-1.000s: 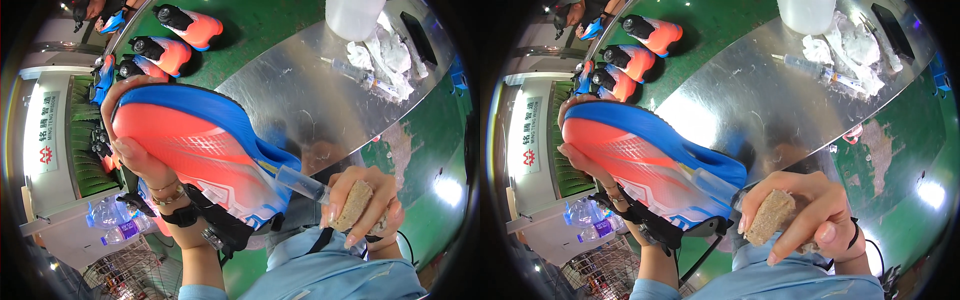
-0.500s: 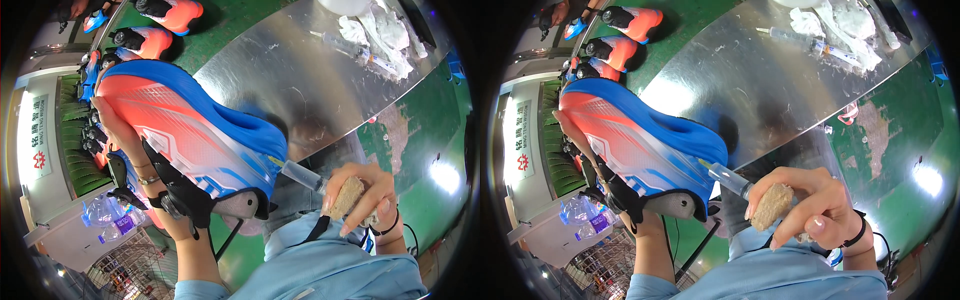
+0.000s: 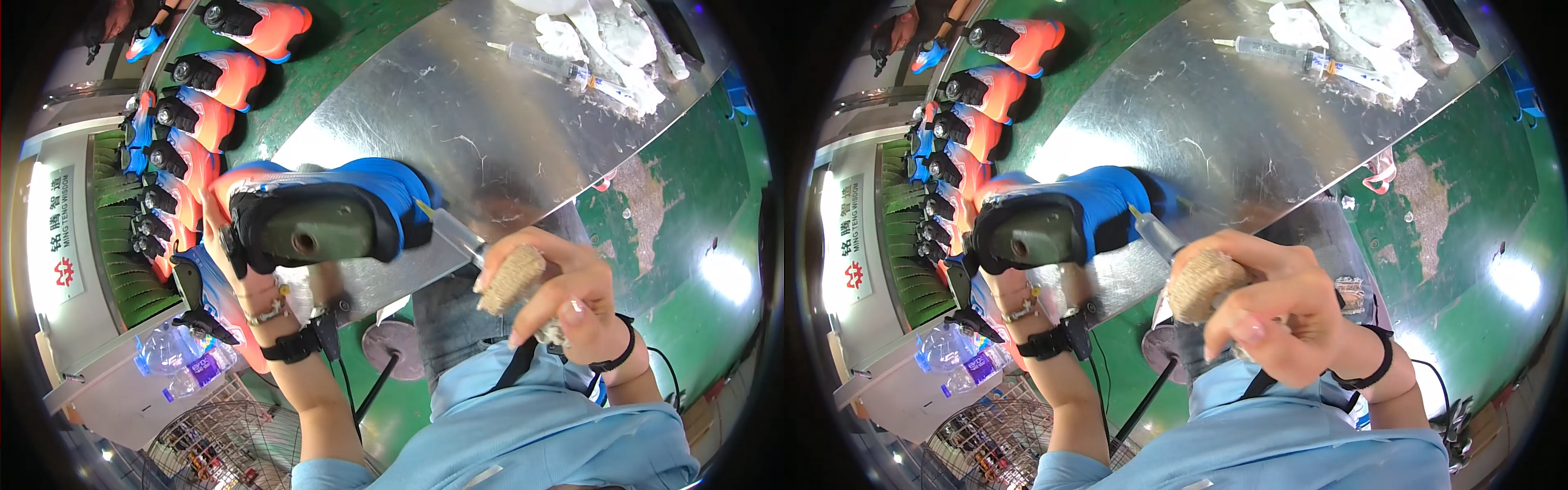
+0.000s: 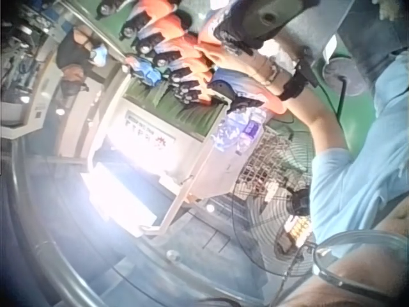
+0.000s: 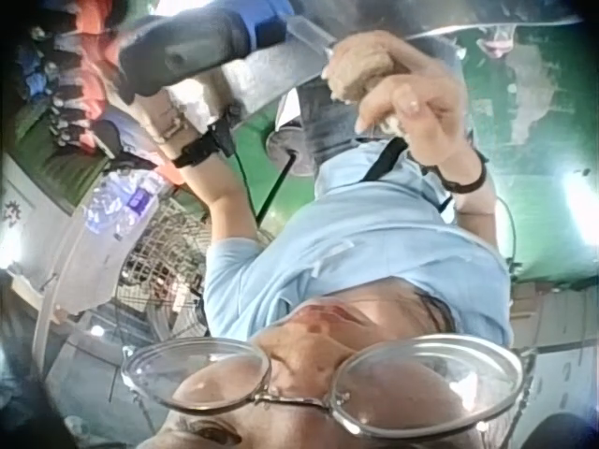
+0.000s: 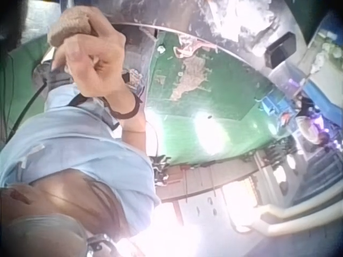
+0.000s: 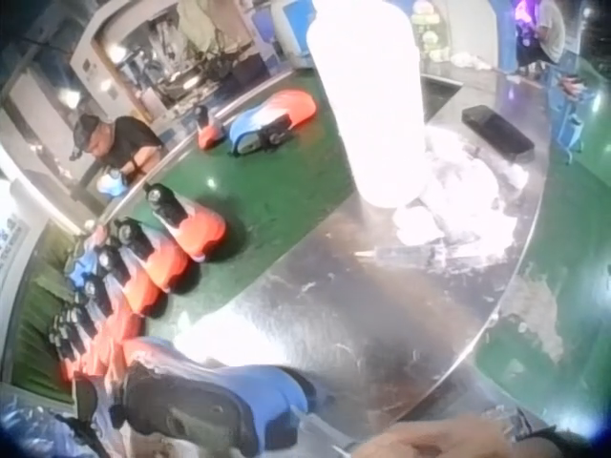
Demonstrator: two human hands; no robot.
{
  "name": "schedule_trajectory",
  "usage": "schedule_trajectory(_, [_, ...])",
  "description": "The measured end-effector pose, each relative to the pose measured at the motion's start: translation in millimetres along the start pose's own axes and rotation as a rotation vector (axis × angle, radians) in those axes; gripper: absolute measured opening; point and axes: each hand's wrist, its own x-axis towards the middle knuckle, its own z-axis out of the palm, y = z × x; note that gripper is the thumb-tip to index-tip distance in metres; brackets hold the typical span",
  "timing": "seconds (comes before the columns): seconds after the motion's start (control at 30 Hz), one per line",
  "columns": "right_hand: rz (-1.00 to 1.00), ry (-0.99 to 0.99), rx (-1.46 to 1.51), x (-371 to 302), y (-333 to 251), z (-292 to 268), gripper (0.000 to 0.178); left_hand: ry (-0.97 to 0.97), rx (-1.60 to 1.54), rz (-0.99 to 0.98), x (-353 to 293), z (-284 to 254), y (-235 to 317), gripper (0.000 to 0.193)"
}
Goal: Apply glue to the heel area of shoes using a syringe and then placing them on a conveyor belt.
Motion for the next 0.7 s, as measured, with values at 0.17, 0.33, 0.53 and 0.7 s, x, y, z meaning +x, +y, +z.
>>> schedule_trajectory(0.17, [0.018,-0.007,-0.02,7.8,5.9,9.5,0.052,0.33,-0.081,-0.345,-71.3,-10.9,32.4,0.029])
schedule_trajectory(0.33, [-0.045,0.055,0.0,12.6,9.2,17.3,0.043,0.328,-0.155,-0.604,-154.2,-4.8,74.0,0.027])
schedule_trajectory(0.53, [0.023,0.068,0.054,5.6,5.4,26.2,0.047,0.061,-0.543,-0.812,-219.6,27.8,89.8,0.026])
schedule_trajectory(0.7, [0.06,0.109,0.1,-7.2,-2.7,34.7,0.047,-0.072,-0.622,-0.868,-229.6,53.5,82.7,0.043])
